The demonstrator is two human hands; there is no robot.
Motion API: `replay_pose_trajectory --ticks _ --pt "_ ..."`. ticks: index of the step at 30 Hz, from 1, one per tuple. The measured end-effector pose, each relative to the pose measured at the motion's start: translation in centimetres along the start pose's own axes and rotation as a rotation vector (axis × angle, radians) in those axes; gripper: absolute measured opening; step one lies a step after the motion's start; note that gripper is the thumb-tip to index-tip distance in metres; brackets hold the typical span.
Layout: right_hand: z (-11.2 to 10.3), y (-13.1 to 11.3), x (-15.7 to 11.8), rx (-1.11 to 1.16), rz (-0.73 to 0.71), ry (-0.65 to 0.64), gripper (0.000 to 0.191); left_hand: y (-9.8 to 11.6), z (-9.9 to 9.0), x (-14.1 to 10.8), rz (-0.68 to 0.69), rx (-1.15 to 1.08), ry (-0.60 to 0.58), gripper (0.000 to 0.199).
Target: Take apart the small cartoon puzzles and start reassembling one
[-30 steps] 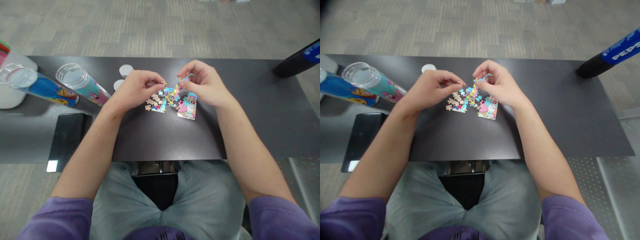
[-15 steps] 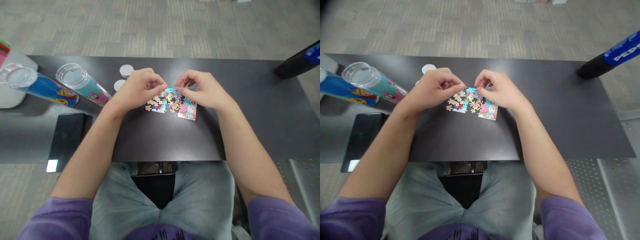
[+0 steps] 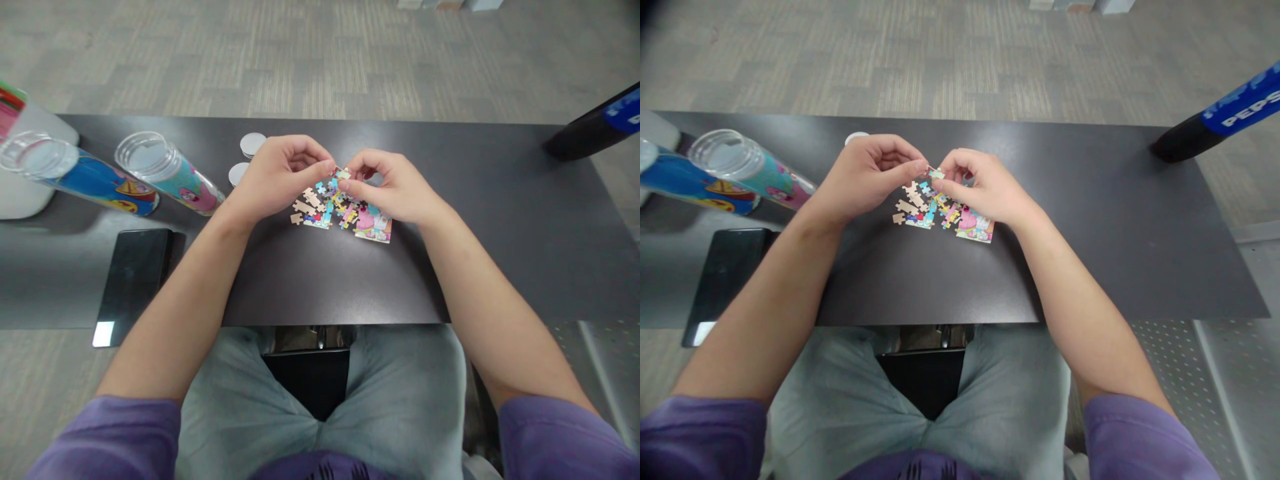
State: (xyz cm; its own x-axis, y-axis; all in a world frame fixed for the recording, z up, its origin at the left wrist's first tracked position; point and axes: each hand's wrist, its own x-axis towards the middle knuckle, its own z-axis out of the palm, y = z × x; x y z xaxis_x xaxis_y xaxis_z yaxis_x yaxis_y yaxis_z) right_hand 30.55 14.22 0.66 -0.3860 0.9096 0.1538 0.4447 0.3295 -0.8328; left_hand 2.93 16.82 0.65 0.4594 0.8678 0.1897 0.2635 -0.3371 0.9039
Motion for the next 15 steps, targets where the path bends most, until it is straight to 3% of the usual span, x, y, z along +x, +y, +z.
replay_pose_trajectory --ticks 5,12,15 --pt "-0.4 0.7 0.2 0.054 0.012 -0.034 0.072 -0.6 -0.1 0.0 0.004 0.084 0.006 0.048" --pt "-3.3 2.1 -0.3 -0.178 0.012 -0.006 0.051 -1.5 -0.3 -0.2 0.038 0.409 0.077 0.012" --pt "-4.1 2.7 -0.4 -0.288 0.014 0.006 0.044 -1.6 0.3 -0.5 0.108 0.498 0.104 0.022"
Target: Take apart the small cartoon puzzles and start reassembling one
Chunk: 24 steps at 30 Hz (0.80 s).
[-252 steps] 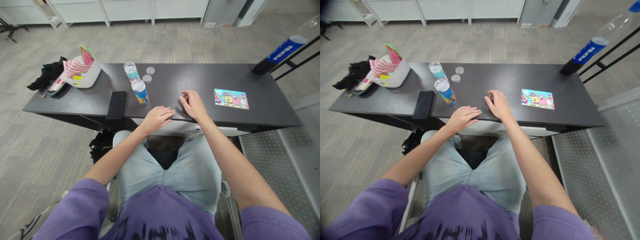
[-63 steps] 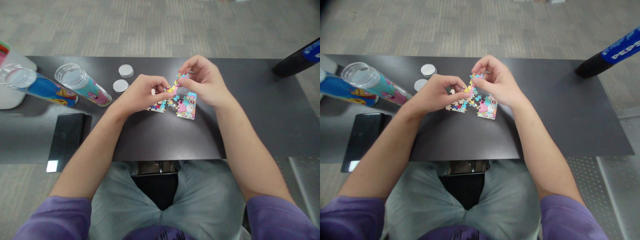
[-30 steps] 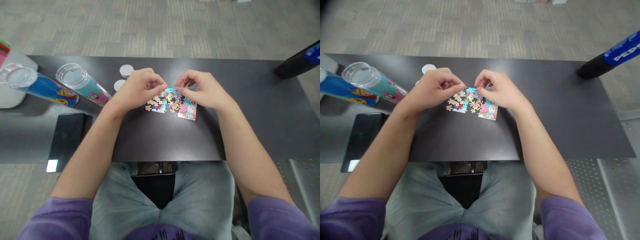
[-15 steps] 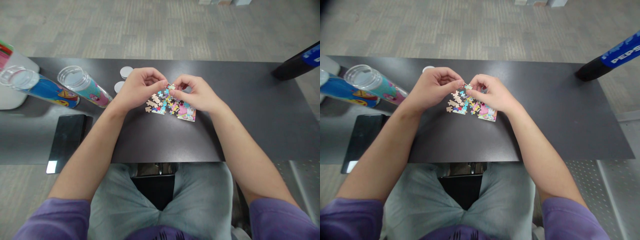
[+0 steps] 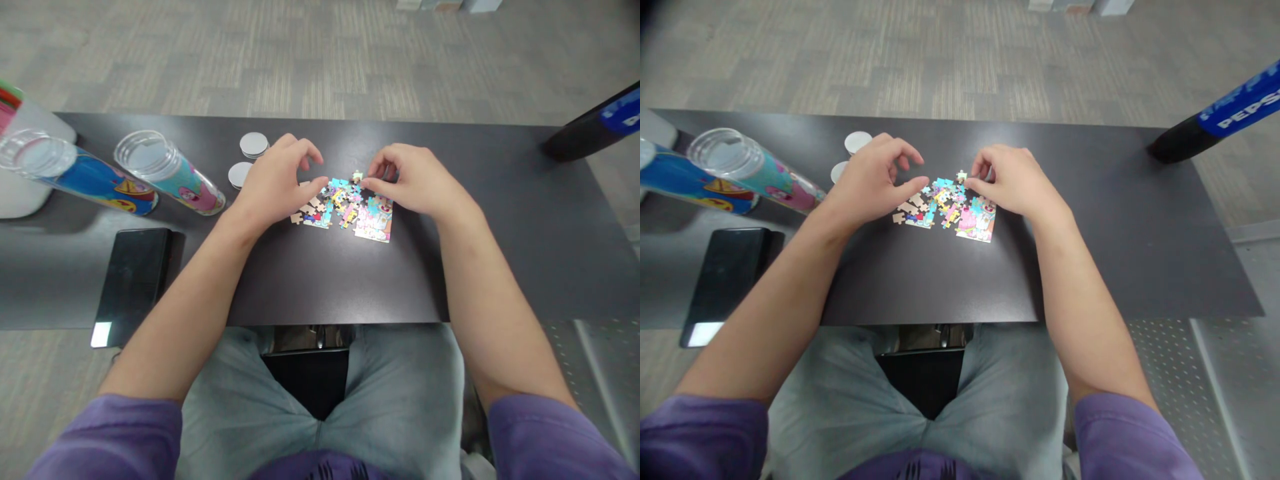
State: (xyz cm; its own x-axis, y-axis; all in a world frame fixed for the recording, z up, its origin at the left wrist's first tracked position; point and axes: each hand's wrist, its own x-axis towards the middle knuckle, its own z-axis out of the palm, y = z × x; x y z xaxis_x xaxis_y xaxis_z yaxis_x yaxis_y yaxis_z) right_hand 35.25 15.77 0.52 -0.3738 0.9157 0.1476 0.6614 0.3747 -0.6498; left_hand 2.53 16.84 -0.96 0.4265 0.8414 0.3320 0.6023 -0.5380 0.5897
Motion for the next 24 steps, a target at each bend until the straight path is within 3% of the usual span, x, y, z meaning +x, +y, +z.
replay_pose_trajectory --ticks 4,7,12,16,24 --pt "0.5 -0.2 0.0 0.03 -0.06 -0.057 0.036 0.6 0.6 -0.2 0.121 0.075 -0.179 0.036" --pt "1.1 -0.5 0.1 0.054 -0.085 -0.098 0.035 0.8 0.6 -0.2 0.129 0.126 -0.25 0.036" --pt "0.7 -0.4 0.0 0.07 -0.053 -0.142 0.029 0.8 0.4 -0.1 0.11 0.12 -0.251 0.018" --pt "0.1 -0.4 -0.1 0.091 -0.027 -0.106 0.034 0.8 0.6 -0.1 0.099 0.103 -0.211 0.005" --pt "2.4 -1.5 0.2 0.011 -0.077 -0.07 0.033 1.3 0.1 0.3 0.062 -0.088 -0.166 0.002"
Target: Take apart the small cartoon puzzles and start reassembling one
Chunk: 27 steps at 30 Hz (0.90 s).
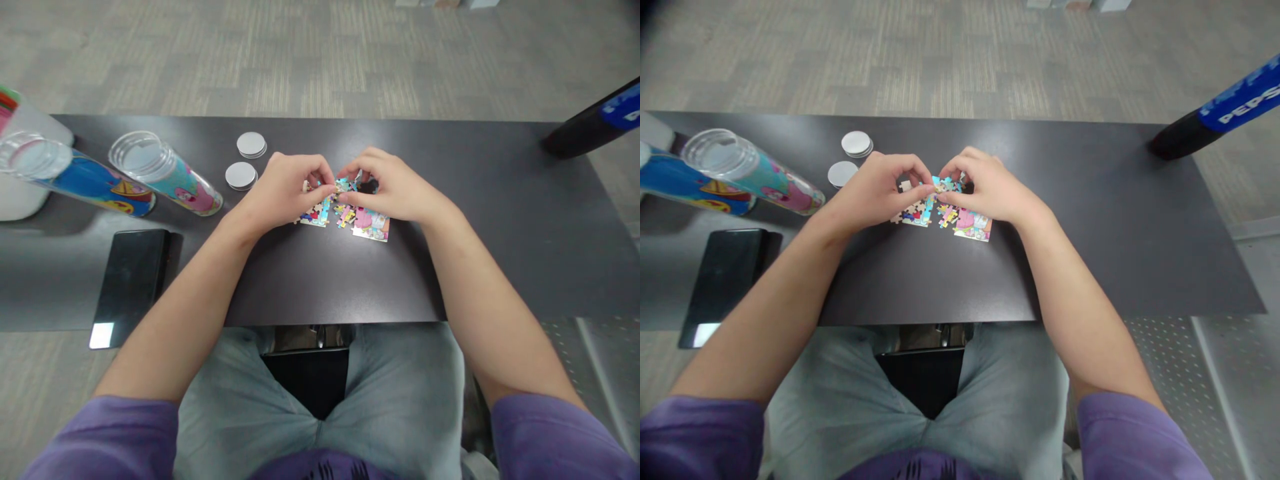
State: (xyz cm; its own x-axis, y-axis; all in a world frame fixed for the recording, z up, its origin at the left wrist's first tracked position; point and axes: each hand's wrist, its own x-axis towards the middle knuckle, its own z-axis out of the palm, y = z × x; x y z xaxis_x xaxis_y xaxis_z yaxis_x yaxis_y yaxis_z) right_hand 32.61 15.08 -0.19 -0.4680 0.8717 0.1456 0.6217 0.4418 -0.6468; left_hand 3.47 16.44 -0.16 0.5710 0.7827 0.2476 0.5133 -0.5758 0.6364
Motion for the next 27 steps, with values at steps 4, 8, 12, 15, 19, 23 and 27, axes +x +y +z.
replay_pose_trajectory --ticks 4,8,12,15,19,23,27 --pt "0.2 -0.4 0.2 -0.01 -0.004 -0.027 0.022 0.2 0.0 0.0 0.002 -0.079 0.003 0.003" --pt "0.0 -0.1 0.3 0.022 -0.008 -0.02 0.017 0.1 0.0 0.0 -0.001 -0.126 0.058 0.007" --pt "0.2 0.3 0.2 -0.026 0.0 0.009 0.019 -0.6 -0.5 0.0 -0.038 -0.074 0.125 0.011" --pt "0.6 0.3 0.1 -0.118 -0.042 0.026 0.025 -1.4 -0.5 -0.2 -0.033 0.025 0.128 0.018" --pt "1.0 0.6 0.0 -0.176 -0.075 0.028 0.026 -1.6 0.3 -0.6 -0.009 0.191 0.007 0.04" --pt "0.4 1.2 -0.2 -0.199 -0.049 0.026 0.019 -0.8 0.7 -0.8 -0.036 0.284 -0.093 0.043" --pt "-0.7 1.4 -0.4 -0.262 0.027 0.008 0.015 -0.5 0.2 -0.7 -0.056 0.28 -0.126 0.04"
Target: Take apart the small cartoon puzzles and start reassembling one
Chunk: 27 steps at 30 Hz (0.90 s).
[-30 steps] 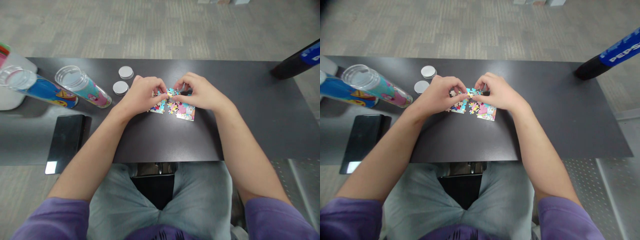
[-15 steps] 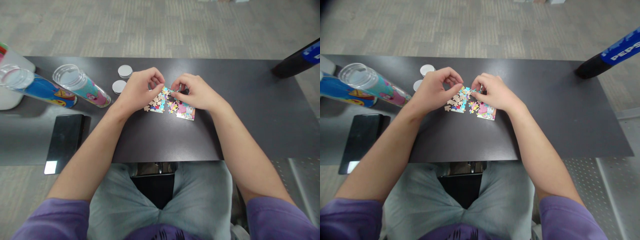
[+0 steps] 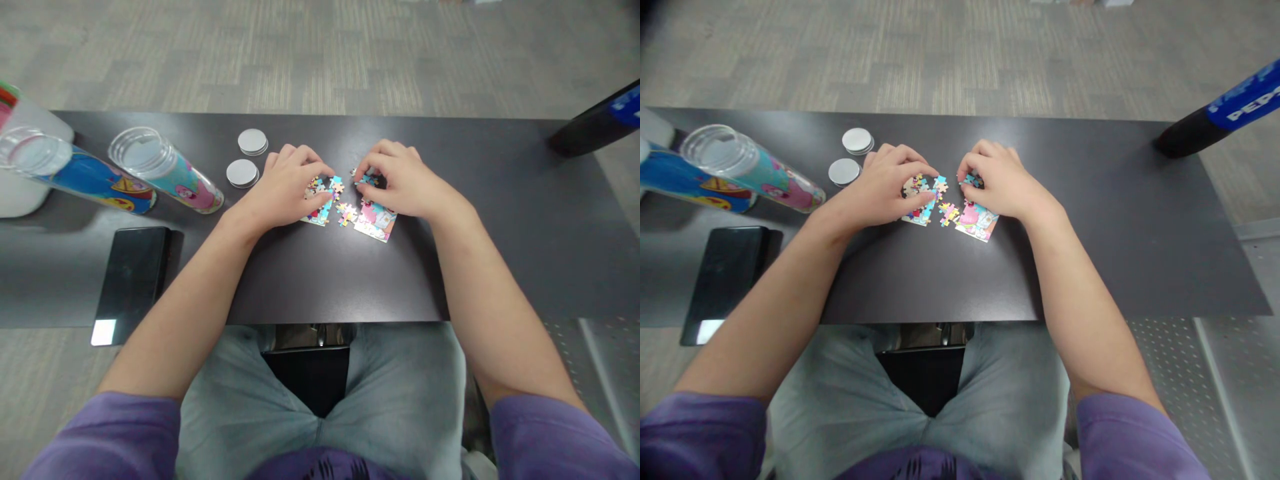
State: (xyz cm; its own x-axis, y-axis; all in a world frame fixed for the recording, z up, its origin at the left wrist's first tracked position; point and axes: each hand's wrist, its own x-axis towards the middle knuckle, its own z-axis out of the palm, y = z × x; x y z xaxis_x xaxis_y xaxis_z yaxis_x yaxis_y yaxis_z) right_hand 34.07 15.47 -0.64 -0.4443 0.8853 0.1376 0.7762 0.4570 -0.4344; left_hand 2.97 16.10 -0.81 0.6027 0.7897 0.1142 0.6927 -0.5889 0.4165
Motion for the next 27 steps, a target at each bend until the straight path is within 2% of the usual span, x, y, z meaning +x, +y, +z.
replay_pose_trajectory --ticks 3,9,12,14,17,20,24,27 --pt "-0.2 -0.5 -0.1 -0.016 0.014 -0.006 0.02 -0.1 -0.1 0.1 0.0 -0.01 0.002 0.038" --pt "0.8 -2.3 0.2 0.02 -0.037 -0.036 0.033 -0.4 -0.8 -0.2 0.009 -0.01 -0.009 0.031" --pt "1.0 -2.2 0.2 0.033 -0.055 -0.048 0.03 -0.7 -1.5 -0.6 0.035 -0.018 -0.072 0.068" --pt "0.8 -1.8 0.2 0.03 -0.055 -0.042 0.024 -0.9 -1.9 -0.7 0.047 -0.026 -0.108 0.079" --pt "0.2 -1.0 0.0 0.022 -0.04 -0.014 0.015 -0.8 -2.0 -0.7 0.063 -0.045 -0.132 0.076" --pt "-0.2 -0.7 -0.1 0.036 -0.021 0.009 0.016 -0.3 -1.8 -0.5 0.075 -0.068 -0.147 0.069" --pt "0.0 -1.4 -0.1 0.08 -0.074 -0.048 0.025 0.3 -1.6 -0.3 0.076 -0.095 -0.183 0.055" --pt "0.3 -1.8 0.0 0.092 -0.102 -0.088 0.023 0.1 -1.8 -0.3 0.066 -0.105 -0.203 0.053"
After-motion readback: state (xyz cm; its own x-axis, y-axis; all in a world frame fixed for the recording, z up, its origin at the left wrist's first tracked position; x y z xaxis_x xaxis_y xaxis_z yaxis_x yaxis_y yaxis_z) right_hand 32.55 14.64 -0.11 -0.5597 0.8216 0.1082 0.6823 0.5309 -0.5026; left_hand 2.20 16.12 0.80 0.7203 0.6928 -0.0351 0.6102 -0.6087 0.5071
